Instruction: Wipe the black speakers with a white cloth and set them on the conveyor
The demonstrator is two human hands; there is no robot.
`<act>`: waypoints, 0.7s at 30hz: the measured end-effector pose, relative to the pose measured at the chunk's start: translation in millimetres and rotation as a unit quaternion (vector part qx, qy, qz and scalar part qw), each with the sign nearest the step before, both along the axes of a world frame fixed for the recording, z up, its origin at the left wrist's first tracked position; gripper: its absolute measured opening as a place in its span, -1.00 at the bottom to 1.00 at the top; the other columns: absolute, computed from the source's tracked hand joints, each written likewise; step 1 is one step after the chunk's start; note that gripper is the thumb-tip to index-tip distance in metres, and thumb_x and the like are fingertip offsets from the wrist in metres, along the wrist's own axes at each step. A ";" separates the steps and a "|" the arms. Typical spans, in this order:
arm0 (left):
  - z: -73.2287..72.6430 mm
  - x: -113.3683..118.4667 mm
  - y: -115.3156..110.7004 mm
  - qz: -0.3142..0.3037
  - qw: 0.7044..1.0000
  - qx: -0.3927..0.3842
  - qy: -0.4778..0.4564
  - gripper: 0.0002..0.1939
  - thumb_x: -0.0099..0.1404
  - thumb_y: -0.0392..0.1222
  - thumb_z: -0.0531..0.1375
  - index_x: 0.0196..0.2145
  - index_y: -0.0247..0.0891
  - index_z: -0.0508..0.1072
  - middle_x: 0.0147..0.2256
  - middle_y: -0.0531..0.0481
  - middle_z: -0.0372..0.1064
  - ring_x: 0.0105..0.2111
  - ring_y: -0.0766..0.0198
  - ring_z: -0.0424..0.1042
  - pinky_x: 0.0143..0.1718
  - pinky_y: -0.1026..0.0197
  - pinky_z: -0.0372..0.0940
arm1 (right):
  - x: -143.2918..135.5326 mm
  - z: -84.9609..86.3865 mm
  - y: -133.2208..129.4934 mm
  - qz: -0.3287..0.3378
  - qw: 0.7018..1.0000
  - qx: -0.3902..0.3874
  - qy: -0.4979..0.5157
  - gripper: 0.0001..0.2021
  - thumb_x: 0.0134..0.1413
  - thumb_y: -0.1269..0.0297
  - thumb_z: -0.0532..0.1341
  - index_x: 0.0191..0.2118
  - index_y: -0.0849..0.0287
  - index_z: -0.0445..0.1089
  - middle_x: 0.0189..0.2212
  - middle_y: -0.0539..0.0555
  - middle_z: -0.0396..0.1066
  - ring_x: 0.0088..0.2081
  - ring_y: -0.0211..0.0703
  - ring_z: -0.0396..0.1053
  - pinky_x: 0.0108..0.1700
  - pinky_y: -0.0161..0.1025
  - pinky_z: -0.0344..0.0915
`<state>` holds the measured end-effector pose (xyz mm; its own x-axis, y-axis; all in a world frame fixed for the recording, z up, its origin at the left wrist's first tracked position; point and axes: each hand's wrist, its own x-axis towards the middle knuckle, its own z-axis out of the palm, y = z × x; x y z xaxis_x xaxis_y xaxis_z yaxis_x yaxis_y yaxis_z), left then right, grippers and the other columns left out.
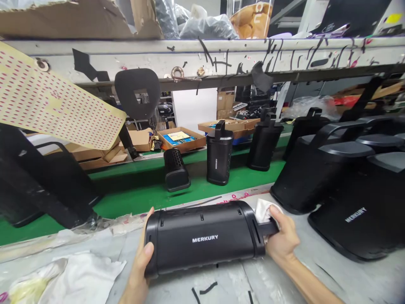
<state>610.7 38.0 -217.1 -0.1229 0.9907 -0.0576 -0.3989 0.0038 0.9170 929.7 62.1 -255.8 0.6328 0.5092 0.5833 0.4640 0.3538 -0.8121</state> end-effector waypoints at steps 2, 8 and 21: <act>-0.3 0.2 -0.5 -0.003 0.999 0.037 0.037 -0.26 0.19 0.17 0.25 0.28 0.05 0.20 0.29 0.21 0.15 0.38 0.08 -0.15 0.38 0.16 -0.14 | -3.8 4.1 2.0 0.026 0.999 -0.007 0.035 -0.54 0.19 -0.04 0.07 -0.68 0.05 0.19 -0.69 0.01 0.12 -0.57 -0.10 0.19 -0.48 -0.16 0.16; -6.2 -4.6 4.0 0.015 0.988 0.096 0.123 -0.31 0.19 0.24 0.23 0.21 -0.03 0.30 0.33 0.16 0.06 0.39 0.02 -0.21 0.39 0.15 -0.26 | -9.9 32.2 6.4 0.112 0.991 -0.040 0.054 -0.52 0.17 -0.05 0.13 -0.69 0.08 0.16 -0.73 -0.04 0.11 -0.67 -0.19 0.12 -0.64 -0.24 0.10; -1.8 8.7 -6.2 0.036 0.989 0.097 0.105 -0.25 0.20 0.34 0.15 0.25 -0.04 0.26 0.36 0.11 -0.02 0.39 0.05 -0.19 0.40 0.11 -0.26 | -111.8 55.7 -53.1 0.124 0.833 0.032 -0.539 -0.37 0.17 0.49 -0.03 0.38 0.39 -0.01 0.29 0.20 0.12 0.32 0.17 0.02 0.27 0.12 0.13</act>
